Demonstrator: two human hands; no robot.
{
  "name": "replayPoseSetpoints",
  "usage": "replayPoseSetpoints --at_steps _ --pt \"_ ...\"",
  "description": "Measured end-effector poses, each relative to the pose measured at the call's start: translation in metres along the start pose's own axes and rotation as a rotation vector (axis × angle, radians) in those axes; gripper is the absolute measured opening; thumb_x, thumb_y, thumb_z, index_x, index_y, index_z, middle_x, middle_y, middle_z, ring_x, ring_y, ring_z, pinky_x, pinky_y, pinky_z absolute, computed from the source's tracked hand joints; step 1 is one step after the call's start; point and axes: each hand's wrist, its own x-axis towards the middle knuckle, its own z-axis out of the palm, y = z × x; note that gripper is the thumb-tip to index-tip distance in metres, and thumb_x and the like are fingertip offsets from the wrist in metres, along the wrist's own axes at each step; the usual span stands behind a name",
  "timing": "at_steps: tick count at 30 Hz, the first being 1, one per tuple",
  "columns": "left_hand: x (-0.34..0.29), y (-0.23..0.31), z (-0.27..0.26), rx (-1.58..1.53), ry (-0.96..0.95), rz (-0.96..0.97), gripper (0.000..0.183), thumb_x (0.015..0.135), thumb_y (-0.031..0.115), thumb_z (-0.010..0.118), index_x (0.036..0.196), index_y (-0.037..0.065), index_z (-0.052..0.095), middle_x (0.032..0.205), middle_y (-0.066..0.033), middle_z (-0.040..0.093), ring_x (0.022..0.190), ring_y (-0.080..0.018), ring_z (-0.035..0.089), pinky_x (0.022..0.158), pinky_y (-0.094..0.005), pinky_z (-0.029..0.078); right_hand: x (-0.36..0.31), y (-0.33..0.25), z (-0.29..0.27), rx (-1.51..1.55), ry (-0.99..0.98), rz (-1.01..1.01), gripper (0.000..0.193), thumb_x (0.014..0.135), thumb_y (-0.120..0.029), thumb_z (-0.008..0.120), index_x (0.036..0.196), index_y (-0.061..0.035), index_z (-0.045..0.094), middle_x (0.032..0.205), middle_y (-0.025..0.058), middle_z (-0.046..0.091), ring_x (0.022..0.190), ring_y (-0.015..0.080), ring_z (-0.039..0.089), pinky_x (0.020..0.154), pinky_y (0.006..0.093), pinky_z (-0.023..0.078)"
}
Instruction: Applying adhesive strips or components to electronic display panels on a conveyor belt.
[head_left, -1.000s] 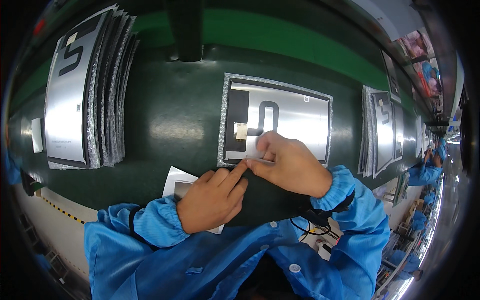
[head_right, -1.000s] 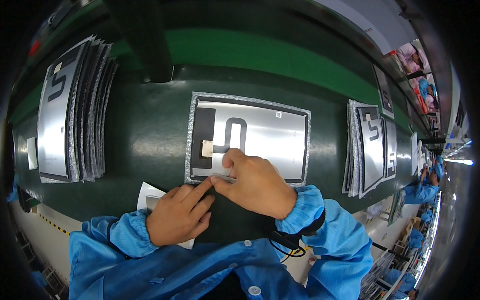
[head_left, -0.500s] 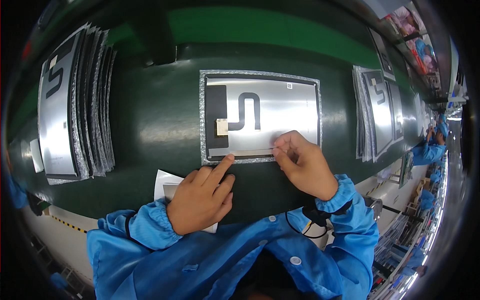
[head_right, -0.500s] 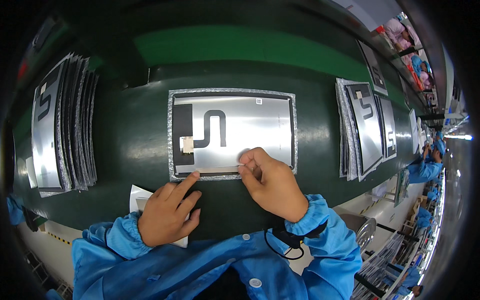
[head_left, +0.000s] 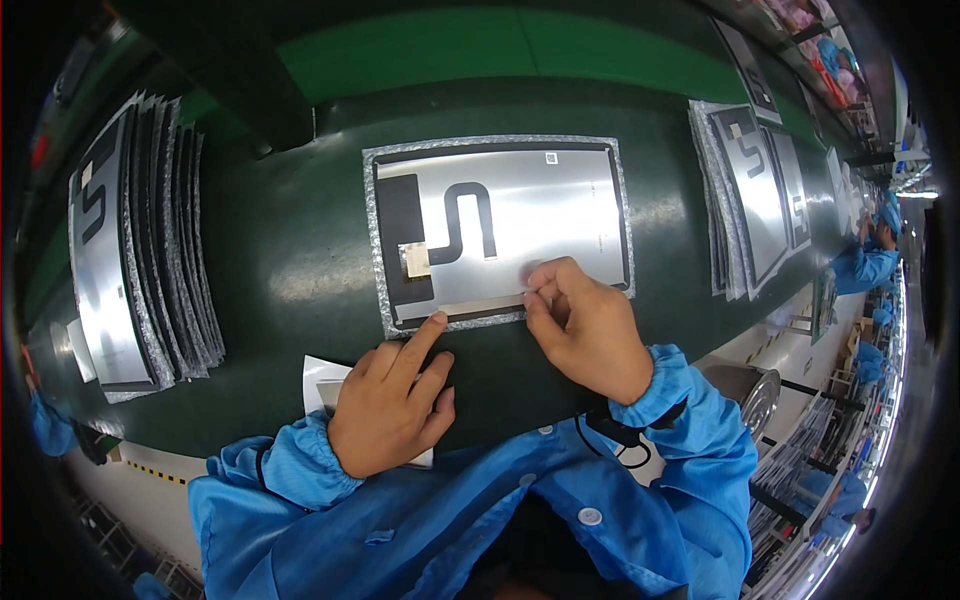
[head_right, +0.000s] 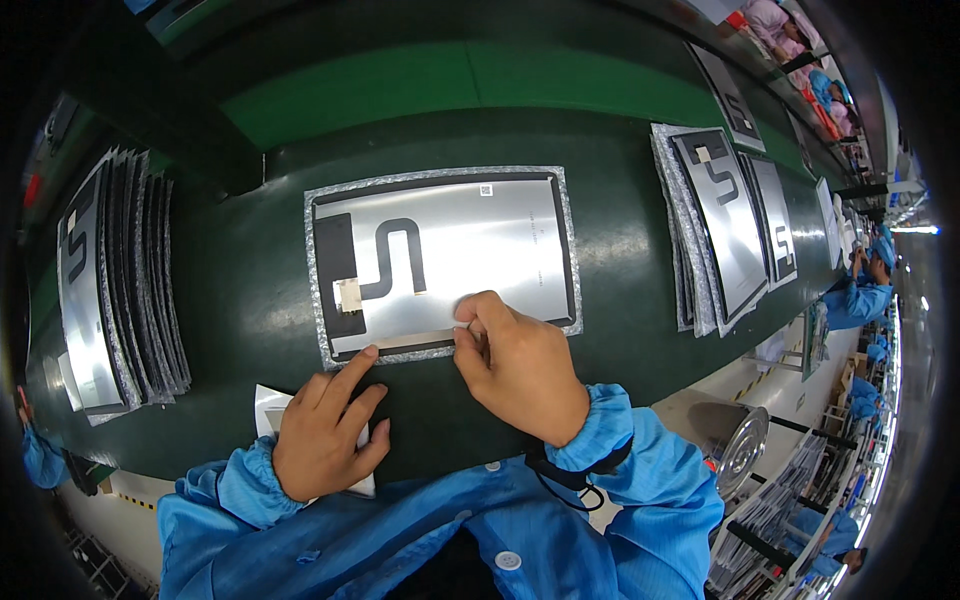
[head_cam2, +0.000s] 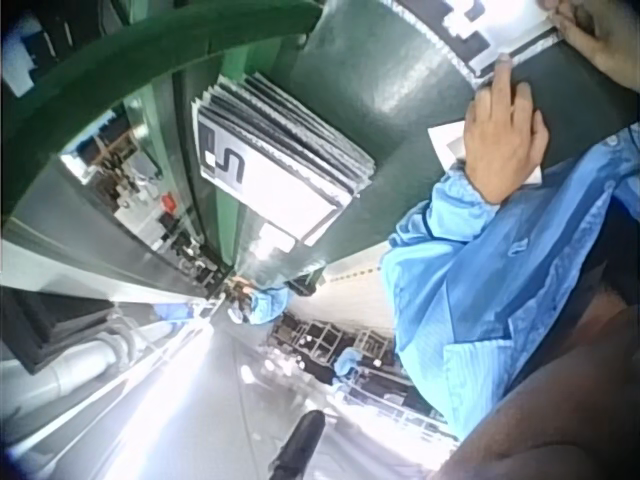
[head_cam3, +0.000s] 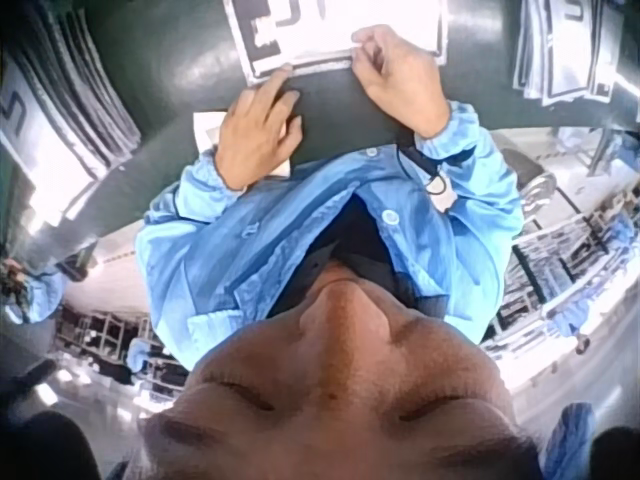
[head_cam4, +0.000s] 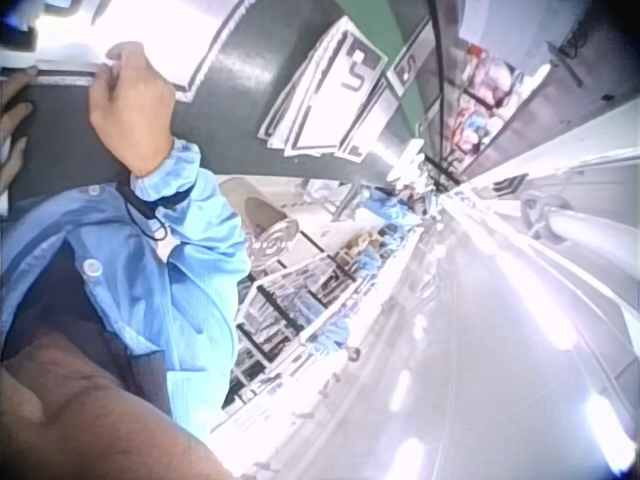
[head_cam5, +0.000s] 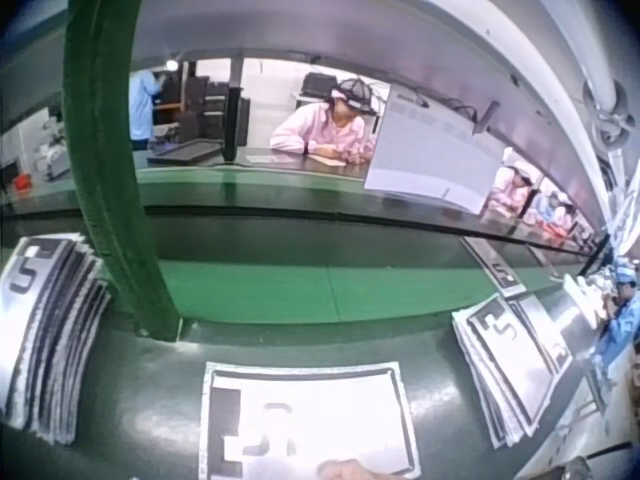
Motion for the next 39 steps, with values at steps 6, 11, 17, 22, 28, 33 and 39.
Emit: replayPoseSetpoints --at_steps 6,11,17,22,28,33,39 --pt "0.0 0.0 -0.001 -0.002 -0.01 -0.008 0.04 0.074 0.014 0.078 0.111 0.001 0.068 0.145 -0.0208 0.054 0.089 -0.0296 0.058 0.078 -0.0384 0.054 0.0 0.0 0.001 -0.018 0.014 -0.023 0.019 0.09 -0.005 0.069 0.106 -0.0061 0.059 0.072 0.0074 0.065 0.058 0.0208 0.066 0.055 0.0334 0.051" --pt "0.0 0.0 -0.001 -0.003 -0.008 -0.005 0.04 0.074 0.013 0.078 0.111 0.001 0.068 0.145 -0.0204 0.054 0.089 -0.0293 0.058 0.078 -0.0382 0.053 0.0 0.003 0.002 -0.037 0.015 -0.04 0.019 0.09 -0.004 0.071 0.106 -0.0043 0.06 0.074 0.0079 0.067 0.057 0.0169 0.066 0.054 0.03 0.05" --pt "0.0 -0.001 0.0 -0.012 0.001 -0.001 0.04 0.074 0.013 0.078 0.111 0.0 0.068 0.145 -0.0203 0.054 0.089 -0.0293 0.058 0.078 -0.0382 0.053 0.001 0.003 0.003 -0.043 0.013 -0.051 0.019 0.09 -0.003 0.071 0.106 -0.0045 0.06 0.074 0.0082 0.067 0.057 0.0176 0.065 0.054 0.0304 0.051" --pt "0.0 -0.001 0.0 -0.01 0.004 0.003 0.041 0.074 0.013 0.078 0.112 0.0 0.068 0.146 -0.0201 0.054 0.089 -0.0293 0.058 0.078 -0.0383 0.053 0.001 0.0 0.001 -0.065 0.008 -0.048 0.02 0.09 -0.007 0.069 0.104 -0.0084 0.055 0.072 0.0079 0.066 0.062 0.0272 0.069 0.056 0.0383 0.052" --pt "0.002 0.001 -0.002 0.007 0.0 0.015 0.043 0.072 0.013 0.078 0.112 0.001 0.067 0.146 -0.02 0.054 0.087 -0.0296 0.058 0.076 -0.0382 0.054 0.001 0.002 0.003 -0.179 0.093 -0.14 0.027 0.087 -0.011 0.073 0.106 -0.0049 0.055 0.076 0.0122 0.07 0.066 0.0282 0.072 0.057 0.0386 0.055" --pt "0.001 0.003 0.0 -0.003 0.007 -0.004 0.044 0.072 0.012 0.078 0.112 0.0 0.067 0.145 -0.0213 0.055 0.086 -0.0302 0.058 0.075 -0.0386 0.054 0.0 0.003 -0.004 -0.244 0.073 -0.098 0.034 0.085 -0.018 0.077 0.108 -0.0038 0.055 0.076 0.0137 0.07 0.062 0.0293 0.07 0.054 0.0383 0.054" --pt "0.003 0.003 -0.002 -0.006 0.009 -0.002 0.044 0.071 0.011 0.078 0.112 0.0 0.067 0.144 -0.0222 0.055 0.088 -0.0313 0.06 0.075 -0.0393 0.054 -0.001 -0.001 -0.007 -0.217 0.106 -0.098 0.04 0.083 -0.024 0.079 0.108 -0.002 0.057 0.075 0.0141 0.069 0.059 0.0297 0.069 0.053 0.0376 0.053"
